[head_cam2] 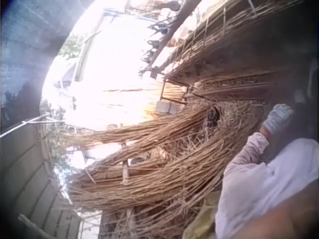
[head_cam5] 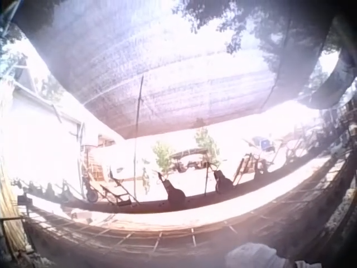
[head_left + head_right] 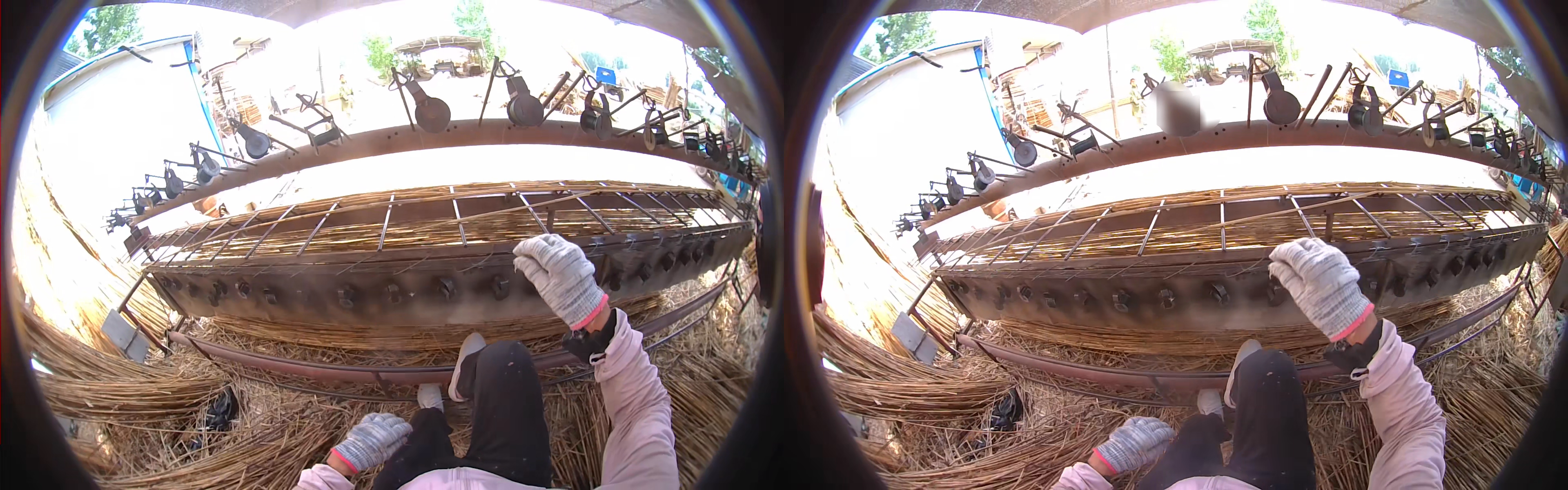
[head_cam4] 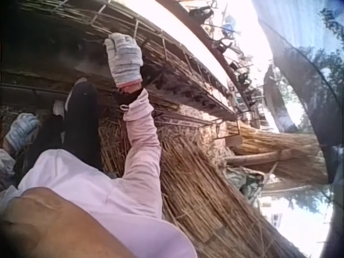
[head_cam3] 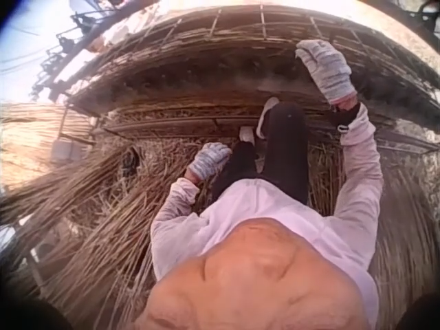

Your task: Feeding reeds into a specialized weaving machine to create mats.

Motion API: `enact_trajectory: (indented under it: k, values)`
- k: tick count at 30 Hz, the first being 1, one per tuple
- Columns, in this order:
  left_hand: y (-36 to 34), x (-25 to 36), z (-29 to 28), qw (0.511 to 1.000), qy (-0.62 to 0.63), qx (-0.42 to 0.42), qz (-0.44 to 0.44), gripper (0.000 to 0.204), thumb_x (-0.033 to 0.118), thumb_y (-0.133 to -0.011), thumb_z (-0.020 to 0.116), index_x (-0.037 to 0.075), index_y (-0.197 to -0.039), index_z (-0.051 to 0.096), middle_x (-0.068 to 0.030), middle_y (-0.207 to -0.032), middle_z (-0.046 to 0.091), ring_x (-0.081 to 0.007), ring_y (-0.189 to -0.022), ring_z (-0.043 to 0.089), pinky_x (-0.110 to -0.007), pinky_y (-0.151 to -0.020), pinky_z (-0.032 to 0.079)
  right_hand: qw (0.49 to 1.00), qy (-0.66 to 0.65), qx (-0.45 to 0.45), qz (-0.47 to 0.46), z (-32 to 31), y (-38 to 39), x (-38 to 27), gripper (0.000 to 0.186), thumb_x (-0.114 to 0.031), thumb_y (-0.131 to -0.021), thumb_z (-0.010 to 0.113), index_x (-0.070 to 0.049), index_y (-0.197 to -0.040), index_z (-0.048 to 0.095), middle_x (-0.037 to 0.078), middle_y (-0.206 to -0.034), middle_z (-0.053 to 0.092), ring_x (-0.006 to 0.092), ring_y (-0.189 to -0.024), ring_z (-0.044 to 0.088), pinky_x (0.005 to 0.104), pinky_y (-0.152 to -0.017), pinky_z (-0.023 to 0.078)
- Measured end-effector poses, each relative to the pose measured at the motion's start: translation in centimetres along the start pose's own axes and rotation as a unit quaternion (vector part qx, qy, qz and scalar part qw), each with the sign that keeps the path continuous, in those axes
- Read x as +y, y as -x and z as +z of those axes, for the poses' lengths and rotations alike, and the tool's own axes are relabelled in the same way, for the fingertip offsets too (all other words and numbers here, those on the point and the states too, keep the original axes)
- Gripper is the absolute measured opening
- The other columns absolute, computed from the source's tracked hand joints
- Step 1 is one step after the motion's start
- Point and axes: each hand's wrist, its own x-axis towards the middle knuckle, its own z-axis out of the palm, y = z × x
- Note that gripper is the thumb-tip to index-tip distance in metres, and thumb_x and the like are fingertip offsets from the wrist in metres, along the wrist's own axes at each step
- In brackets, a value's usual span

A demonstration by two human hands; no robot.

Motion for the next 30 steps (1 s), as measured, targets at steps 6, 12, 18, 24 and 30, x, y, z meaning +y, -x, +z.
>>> enact_trajectory:
  k: [6,12,18,24,30]
  values:
    - [0.2,3.1,7.9,0.982,0.176,-0.065,0.005,0.029,0.027,-0.095,0.060,0.011,-0.118,0.067,-0.0114,-0.114,0.070,-0.0341,-0.108,0.066,-0.047,-0.094,0.051,0.974,0.094,-0.149,0.142,2.0,-5.5,4.9,0.034,-0.033,-0.090,0.072,-0.005,-0.110,0.070,0.017,-0.107,0.072,0.0354,-0.107,0.066,0.0456,-0.095,0.051]
    - [-1.1,3.7,9.9,0.971,0.208,-0.122,-0.008,0.029,0.027,-0.096,0.059,0.011,-0.119,0.067,-0.0117,-0.114,0.070,-0.0342,-0.108,0.066,-0.047,-0.094,0.051,0.945,0.089,-0.249,0.191,4.6,-8.7,8.6,0.058,-0.036,-0.083,0.078,-0.003,-0.129,0.064,0.020,-0.130,0.065,0.0356,-0.125,0.060,0.0423,-0.106,0.047]
    - [-1.1,3.6,9.0,0.975,0.196,-0.102,-0.009,0.030,0.028,-0.096,0.058,0.012,-0.119,0.067,-0.0121,-0.113,0.071,-0.0344,-0.107,0.066,-0.047,-0.093,0.051,0.941,0.132,-0.265,0.166,6.3,-9.5,11.2,0.067,-0.036,-0.080,0.079,-0.002,-0.135,0.061,0.021,-0.140,0.059,0.0357,-0.132,0.055,0.0415,-0.112,0.044]
    - [-1.8,4.2,7.5,0.975,0.177,-0.124,-0.044,0.030,0.028,-0.097,0.057,0.013,-0.120,0.068,-0.0121,-0.113,0.071,-0.0342,-0.107,0.067,-0.047,-0.093,0.052,0.940,0.114,-0.256,0.194,6.4,-9.1,12.2,0.064,-0.033,-0.083,0.075,-0.003,-0.138,0.059,0.021,-0.141,0.058,0.0352,-0.133,0.054,0.0417,-0.112,0.043]
    - [-2.5,4.4,6.8,0.970,0.146,-0.165,-0.099,0.028,0.030,-0.098,0.057,0.017,-0.119,0.069,-0.0111,-0.113,0.072,-0.0328,-0.107,0.067,-0.047,-0.093,0.050,0.942,0.110,-0.251,0.191,6.9,-8.6,12.3,0.054,-0.028,-0.088,0.069,-0.004,-0.136,0.060,0.021,-0.138,0.061,0.0366,-0.130,0.056,0.0420,-0.110,0.045]
